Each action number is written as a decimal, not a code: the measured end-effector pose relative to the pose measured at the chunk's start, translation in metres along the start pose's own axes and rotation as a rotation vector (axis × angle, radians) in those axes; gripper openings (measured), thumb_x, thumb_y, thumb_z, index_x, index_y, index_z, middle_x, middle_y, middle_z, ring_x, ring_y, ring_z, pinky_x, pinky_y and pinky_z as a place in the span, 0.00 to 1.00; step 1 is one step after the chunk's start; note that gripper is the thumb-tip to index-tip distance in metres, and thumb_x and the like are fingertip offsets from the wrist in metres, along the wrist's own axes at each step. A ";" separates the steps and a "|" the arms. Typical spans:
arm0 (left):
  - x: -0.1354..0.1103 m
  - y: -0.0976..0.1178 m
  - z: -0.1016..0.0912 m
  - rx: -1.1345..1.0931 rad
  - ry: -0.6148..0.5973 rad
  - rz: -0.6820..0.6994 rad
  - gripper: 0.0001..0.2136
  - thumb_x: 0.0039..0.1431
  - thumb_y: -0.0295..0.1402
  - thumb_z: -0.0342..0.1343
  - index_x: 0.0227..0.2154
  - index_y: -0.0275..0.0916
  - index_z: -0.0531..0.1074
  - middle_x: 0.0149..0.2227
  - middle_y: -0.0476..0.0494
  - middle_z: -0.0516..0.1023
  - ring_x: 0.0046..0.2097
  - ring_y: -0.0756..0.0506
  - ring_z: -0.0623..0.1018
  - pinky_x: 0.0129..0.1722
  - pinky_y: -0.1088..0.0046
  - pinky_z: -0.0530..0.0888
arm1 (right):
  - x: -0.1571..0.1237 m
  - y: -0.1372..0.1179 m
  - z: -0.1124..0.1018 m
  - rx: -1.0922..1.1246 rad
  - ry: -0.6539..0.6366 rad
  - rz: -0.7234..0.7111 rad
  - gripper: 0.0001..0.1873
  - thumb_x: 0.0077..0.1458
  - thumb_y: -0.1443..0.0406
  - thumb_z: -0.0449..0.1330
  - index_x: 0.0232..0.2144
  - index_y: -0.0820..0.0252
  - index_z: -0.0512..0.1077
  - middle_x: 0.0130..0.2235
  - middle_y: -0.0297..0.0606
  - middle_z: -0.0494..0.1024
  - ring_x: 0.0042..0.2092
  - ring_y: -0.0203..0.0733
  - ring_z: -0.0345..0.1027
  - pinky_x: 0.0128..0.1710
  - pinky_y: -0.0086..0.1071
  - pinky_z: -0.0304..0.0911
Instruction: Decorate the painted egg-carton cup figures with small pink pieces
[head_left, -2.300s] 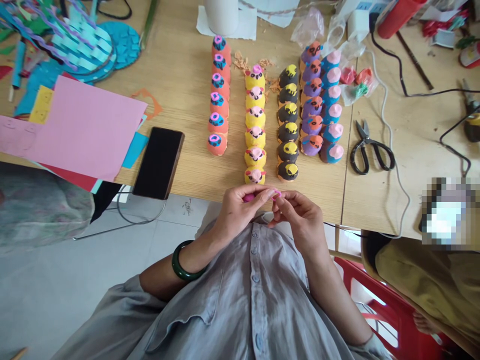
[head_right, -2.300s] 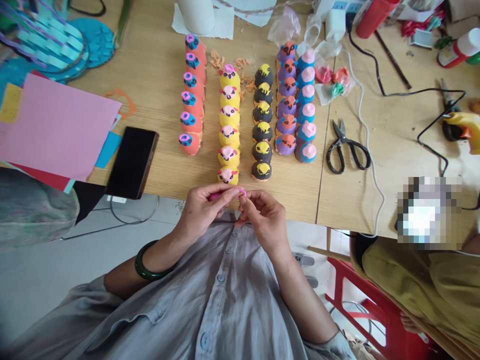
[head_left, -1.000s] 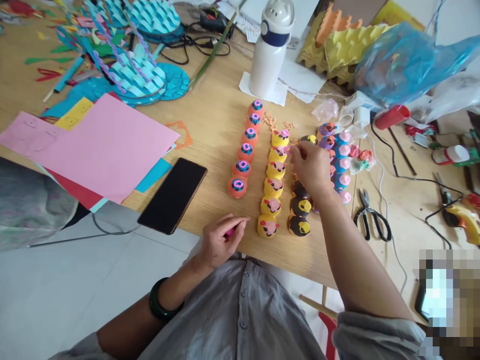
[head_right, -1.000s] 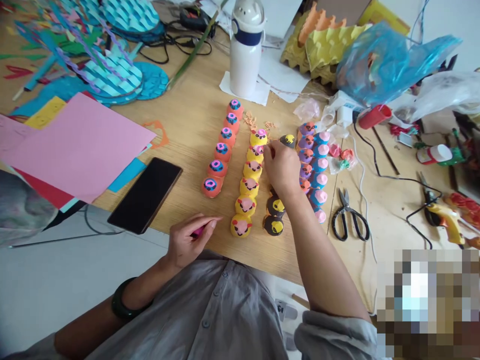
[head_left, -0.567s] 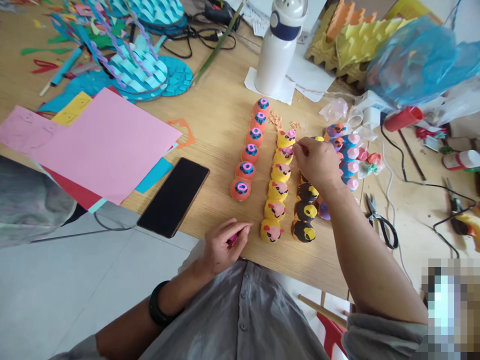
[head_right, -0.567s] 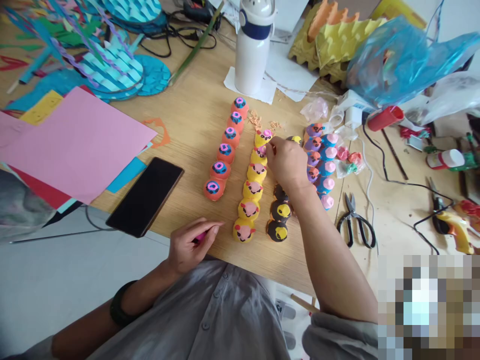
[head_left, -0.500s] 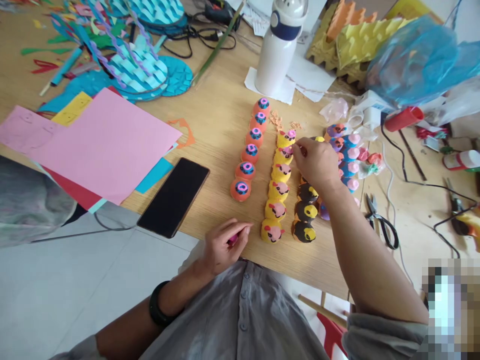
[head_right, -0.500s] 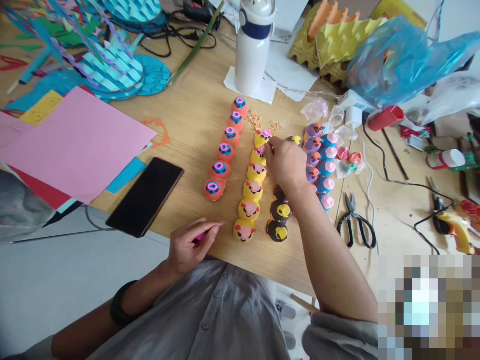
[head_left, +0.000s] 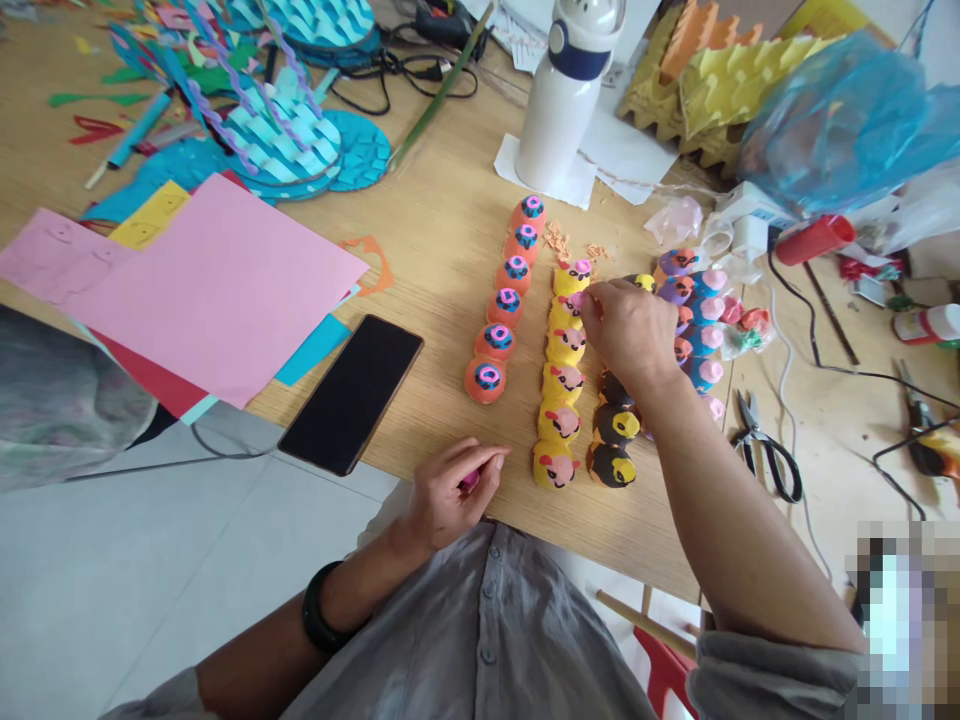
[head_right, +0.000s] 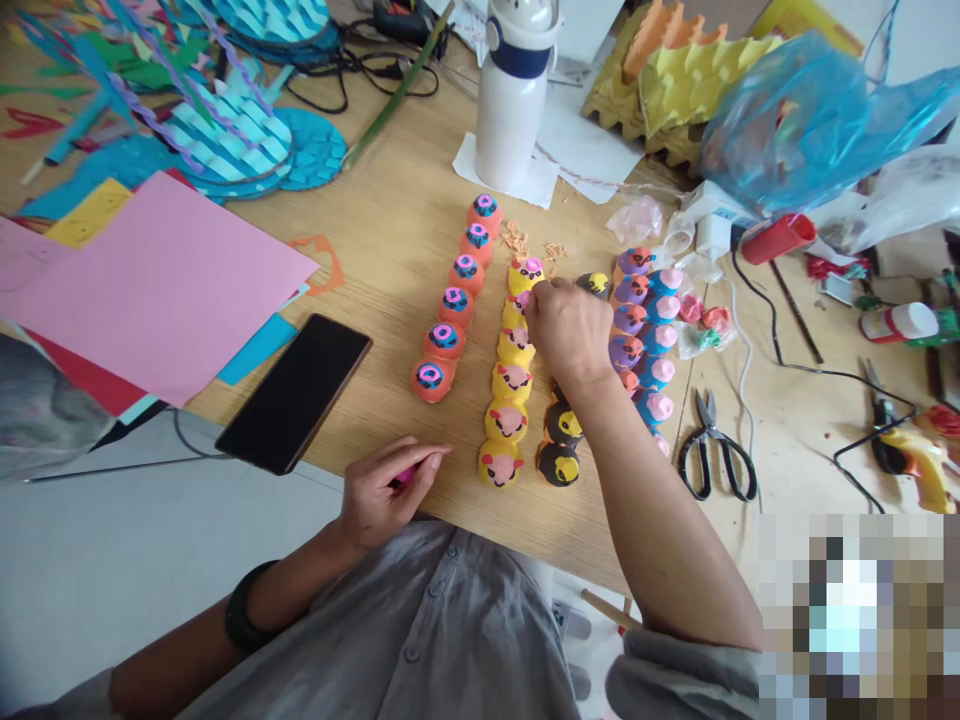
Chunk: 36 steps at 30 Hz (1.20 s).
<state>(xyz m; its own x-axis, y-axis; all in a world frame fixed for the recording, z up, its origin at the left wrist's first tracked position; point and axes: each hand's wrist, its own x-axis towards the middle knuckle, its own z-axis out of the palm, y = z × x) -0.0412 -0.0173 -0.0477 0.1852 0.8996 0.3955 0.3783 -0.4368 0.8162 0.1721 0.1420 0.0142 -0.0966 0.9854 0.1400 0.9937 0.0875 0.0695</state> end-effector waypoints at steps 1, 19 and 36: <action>0.000 0.000 0.000 -0.003 -0.001 0.000 0.07 0.64 0.22 0.56 0.39 0.33 0.79 0.28 0.45 0.79 0.28 0.52 0.76 0.30 0.79 0.73 | -0.001 0.000 0.001 0.008 0.009 -0.007 0.17 0.61 0.66 0.51 0.39 0.59 0.81 0.38 0.45 0.84 0.33 0.45 0.71 0.26 0.34 0.44; -0.001 -0.001 0.001 -0.016 0.003 -0.010 0.08 0.65 0.23 0.55 0.40 0.35 0.79 0.30 0.44 0.81 0.29 0.52 0.77 0.30 0.79 0.73 | -0.014 0.000 0.001 0.227 0.092 -0.002 0.25 0.56 0.74 0.50 0.49 0.54 0.79 0.48 0.41 0.81 0.43 0.45 0.75 0.27 0.32 0.56; -0.001 -0.001 0.002 0.030 0.010 0.013 0.08 0.65 0.25 0.54 0.38 0.36 0.80 0.31 0.44 0.82 0.31 0.51 0.79 0.33 0.78 0.76 | -0.027 0.001 0.005 0.367 0.236 0.070 0.22 0.57 0.73 0.49 0.44 0.55 0.80 0.46 0.41 0.82 0.47 0.47 0.74 0.37 0.37 0.68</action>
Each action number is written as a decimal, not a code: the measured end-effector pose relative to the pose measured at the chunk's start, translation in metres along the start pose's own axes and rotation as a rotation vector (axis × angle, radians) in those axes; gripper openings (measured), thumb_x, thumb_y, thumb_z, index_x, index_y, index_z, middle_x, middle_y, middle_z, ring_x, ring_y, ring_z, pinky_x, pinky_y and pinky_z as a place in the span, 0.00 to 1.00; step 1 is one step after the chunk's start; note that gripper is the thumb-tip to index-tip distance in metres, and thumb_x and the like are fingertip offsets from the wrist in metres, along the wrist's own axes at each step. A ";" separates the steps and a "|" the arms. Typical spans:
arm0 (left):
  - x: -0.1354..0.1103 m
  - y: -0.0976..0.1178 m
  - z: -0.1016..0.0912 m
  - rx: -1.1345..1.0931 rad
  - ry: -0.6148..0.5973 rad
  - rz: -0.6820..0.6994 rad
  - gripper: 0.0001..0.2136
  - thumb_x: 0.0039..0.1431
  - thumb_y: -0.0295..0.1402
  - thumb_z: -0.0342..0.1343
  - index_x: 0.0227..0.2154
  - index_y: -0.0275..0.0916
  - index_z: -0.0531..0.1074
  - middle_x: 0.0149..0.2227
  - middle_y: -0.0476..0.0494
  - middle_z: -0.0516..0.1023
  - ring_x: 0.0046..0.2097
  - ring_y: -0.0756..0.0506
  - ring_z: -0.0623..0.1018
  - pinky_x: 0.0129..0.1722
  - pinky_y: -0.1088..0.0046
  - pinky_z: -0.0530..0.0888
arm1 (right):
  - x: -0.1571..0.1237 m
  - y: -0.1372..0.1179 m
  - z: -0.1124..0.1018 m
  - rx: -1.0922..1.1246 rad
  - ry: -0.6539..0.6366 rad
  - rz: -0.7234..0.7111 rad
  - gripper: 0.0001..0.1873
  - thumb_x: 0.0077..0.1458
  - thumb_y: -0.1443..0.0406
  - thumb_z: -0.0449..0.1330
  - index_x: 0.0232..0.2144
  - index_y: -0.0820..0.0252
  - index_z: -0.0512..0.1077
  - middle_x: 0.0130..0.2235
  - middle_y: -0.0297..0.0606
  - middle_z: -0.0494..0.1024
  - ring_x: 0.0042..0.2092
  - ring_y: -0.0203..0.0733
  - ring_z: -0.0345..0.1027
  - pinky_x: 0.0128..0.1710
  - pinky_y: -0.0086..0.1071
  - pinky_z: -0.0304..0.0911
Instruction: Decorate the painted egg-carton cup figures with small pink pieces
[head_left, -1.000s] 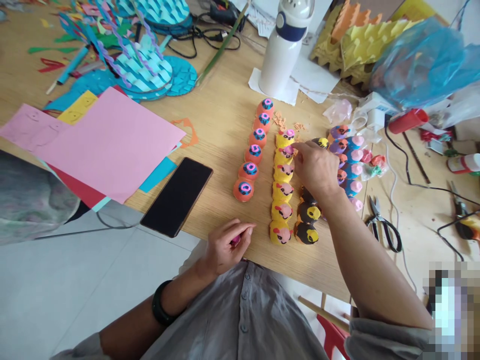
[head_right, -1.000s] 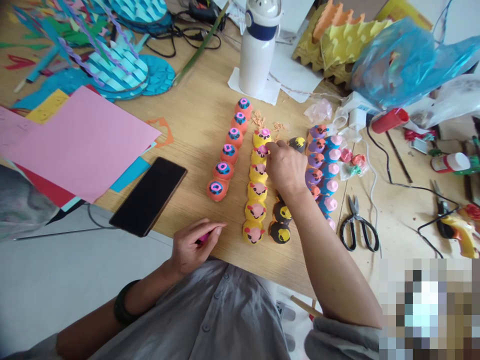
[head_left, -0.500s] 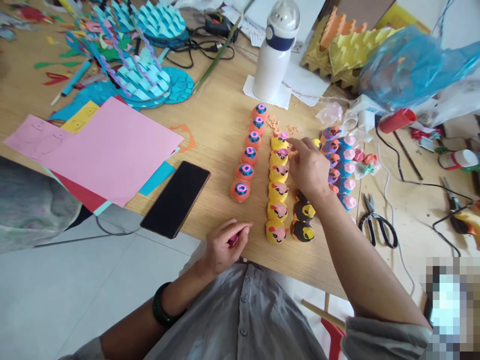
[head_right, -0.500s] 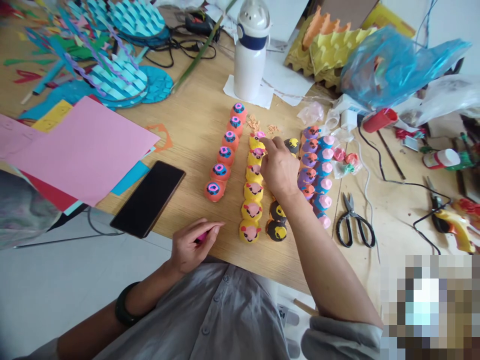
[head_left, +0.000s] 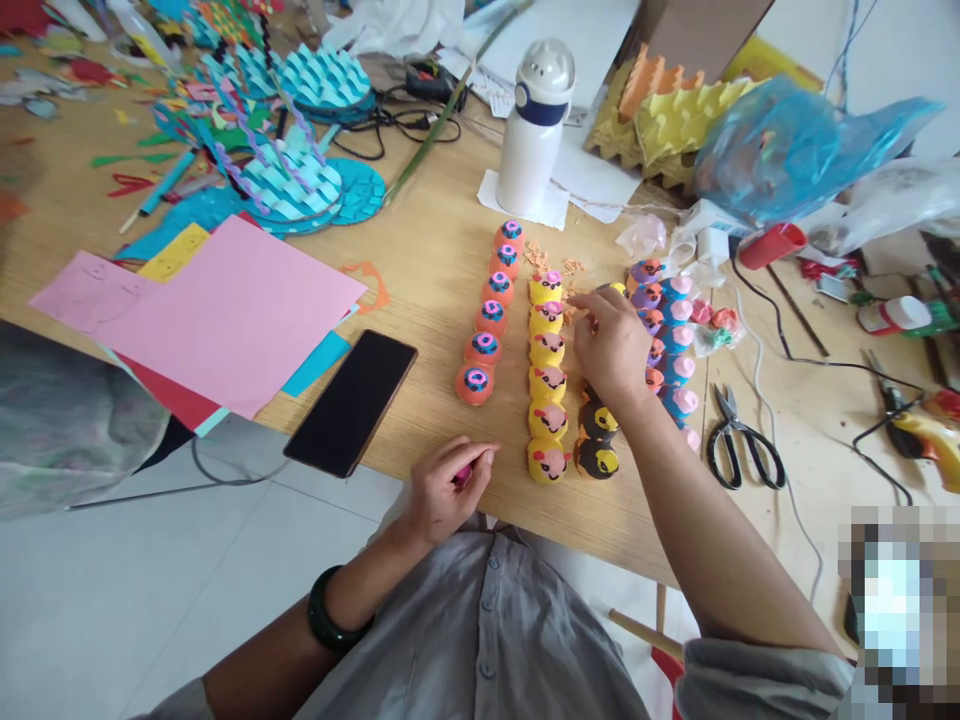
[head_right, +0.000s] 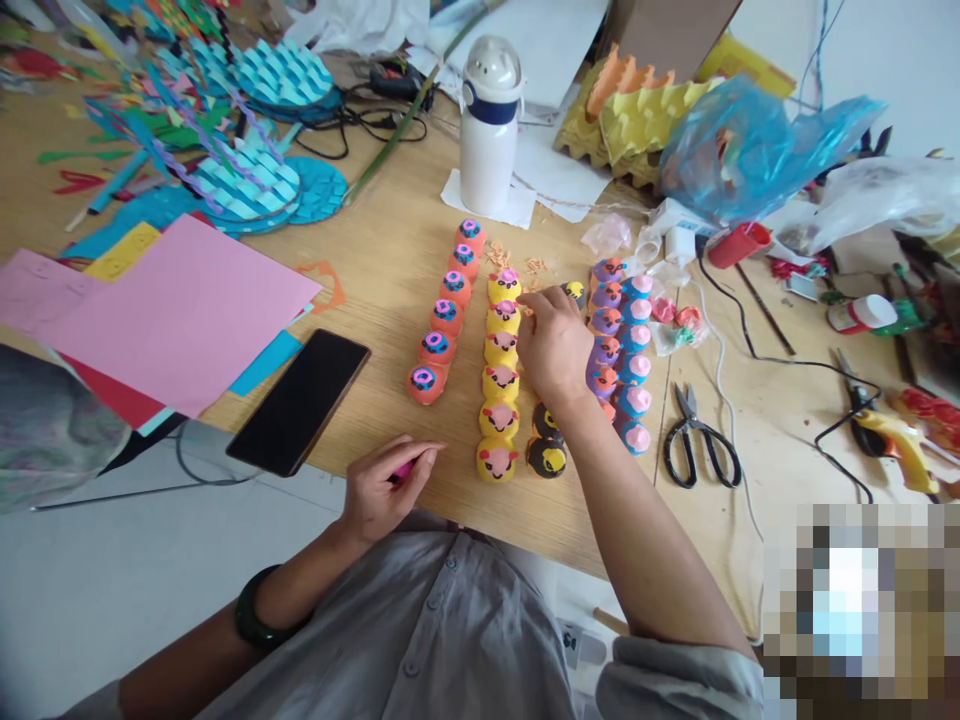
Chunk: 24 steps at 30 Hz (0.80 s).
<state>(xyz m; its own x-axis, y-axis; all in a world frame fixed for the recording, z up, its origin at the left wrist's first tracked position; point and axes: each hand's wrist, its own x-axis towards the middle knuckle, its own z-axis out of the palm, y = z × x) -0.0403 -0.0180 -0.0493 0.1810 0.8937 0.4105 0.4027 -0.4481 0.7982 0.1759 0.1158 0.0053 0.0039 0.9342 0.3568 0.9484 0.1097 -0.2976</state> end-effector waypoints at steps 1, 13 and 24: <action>0.000 0.000 0.000 -0.001 0.000 0.001 0.08 0.65 0.25 0.54 0.38 0.35 0.79 0.31 0.44 0.82 0.31 0.51 0.79 0.33 0.78 0.76 | 0.000 0.000 0.000 -0.017 -0.004 -0.032 0.23 0.57 0.74 0.50 0.46 0.54 0.79 0.47 0.41 0.81 0.49 0.48 0.73 0.38 0.37 0.68; -0.003 -0.003 0.000 -0.013 0.003 0.010 0.09 0.66 0.27 0.54 0.38 0.36 0.80 0.33 0.42 0.83 0.34 0.49 0.80 0.36 0.76 0.77 | -0.017 -0.015 -0.023 0.171 0.086 -0.061 0.22 0.58 0.74 0.51 0.46 0.53 0.79 0.50 0.41 0.81 0.53 0.49 0.72 0.50 0.45 0.71; -0.007 0.020 0.001 -0.657 -0.158 -0.542 0.24 0.72 0.46 0.43 0.63 0.40 0.68 0.29 0.48 0.74 0.20 0.54 0.63 0.17 0.78 0.63 | -0.160 -0.072 -0.032 0.575 -0.096 -0.139 0.16 0.63 0.68 0.58 0.49 0.44 0.75 0.43 0.39 0.80 0.43 0.49 0.74 0.43 0.46 0.75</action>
<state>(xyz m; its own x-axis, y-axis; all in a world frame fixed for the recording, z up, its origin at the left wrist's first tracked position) -0.0322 -0.0330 -0.0363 0.2562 0.9581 -0.1278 -0.1219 0.1632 0.9790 0.1174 -0.0526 -0.0016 -0.1616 0.9215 0.3532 0.6142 0.3740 -0.6949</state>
